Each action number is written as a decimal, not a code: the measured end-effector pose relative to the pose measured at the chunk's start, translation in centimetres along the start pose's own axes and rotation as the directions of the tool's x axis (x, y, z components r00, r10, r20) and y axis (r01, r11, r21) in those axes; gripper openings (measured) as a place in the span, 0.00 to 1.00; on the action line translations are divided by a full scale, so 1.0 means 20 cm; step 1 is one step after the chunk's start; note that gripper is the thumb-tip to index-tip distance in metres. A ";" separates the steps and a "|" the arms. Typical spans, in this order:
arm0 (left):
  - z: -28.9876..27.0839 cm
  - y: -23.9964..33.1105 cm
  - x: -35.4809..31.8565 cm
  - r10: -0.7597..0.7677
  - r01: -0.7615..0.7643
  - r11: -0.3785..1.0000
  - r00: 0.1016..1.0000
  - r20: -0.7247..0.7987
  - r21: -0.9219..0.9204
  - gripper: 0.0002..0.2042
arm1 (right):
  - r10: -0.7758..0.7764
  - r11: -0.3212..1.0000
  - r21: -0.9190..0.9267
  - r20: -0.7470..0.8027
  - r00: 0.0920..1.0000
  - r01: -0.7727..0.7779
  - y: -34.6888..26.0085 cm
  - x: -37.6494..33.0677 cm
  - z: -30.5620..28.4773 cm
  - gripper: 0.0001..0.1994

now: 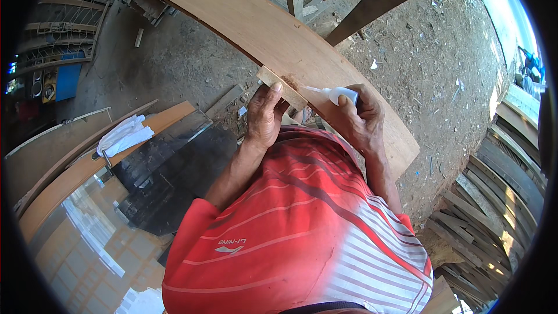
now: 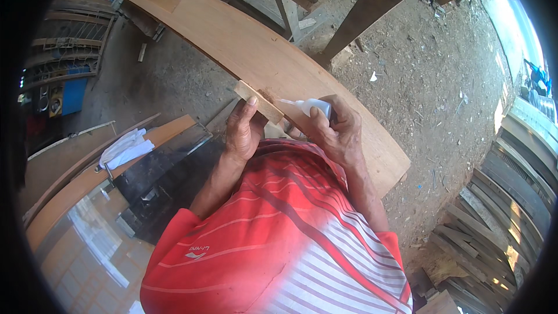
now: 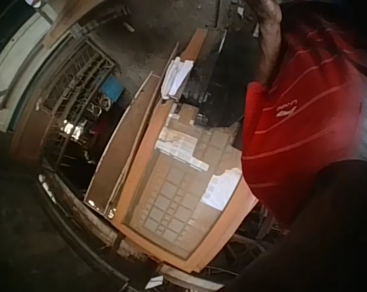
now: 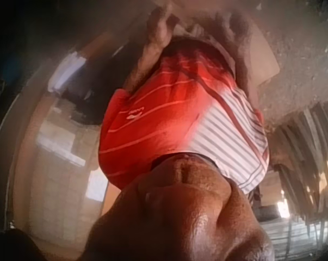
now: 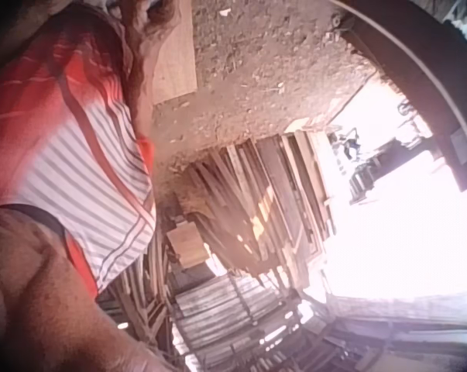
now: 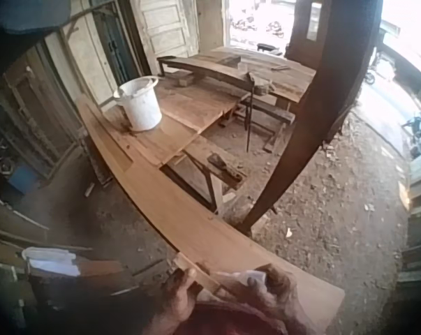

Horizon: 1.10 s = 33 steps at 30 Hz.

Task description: The person applies glue from a small bottle to a long wooden plank and a small wooden block, then uses a putty knife to spread the glue and joins the block to the plank.

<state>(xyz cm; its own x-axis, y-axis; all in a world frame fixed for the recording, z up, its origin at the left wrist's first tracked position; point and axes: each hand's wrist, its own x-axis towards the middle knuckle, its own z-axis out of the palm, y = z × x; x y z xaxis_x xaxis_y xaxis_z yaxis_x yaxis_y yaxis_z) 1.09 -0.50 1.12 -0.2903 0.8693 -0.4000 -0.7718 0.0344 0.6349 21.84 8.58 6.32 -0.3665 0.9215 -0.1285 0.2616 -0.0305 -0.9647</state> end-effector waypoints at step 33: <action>0.00 0.01 0.00 -0.005 0.004 0.999 1.000 0.015 0.032 0.21 | -0.026 0.999 -0.045 0.001 1.000 0.026 0.00 0.08 0.08 0.10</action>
<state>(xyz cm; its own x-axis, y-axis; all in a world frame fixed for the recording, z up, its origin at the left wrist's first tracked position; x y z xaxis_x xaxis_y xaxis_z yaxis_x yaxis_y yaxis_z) 0.93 -0.49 1.33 -0.2783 0.8763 -0.3933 -0.7543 0.0542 0.6543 19.87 9.43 5.80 -0.3742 0.9215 -0.1041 0.2923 0.0106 -0.9563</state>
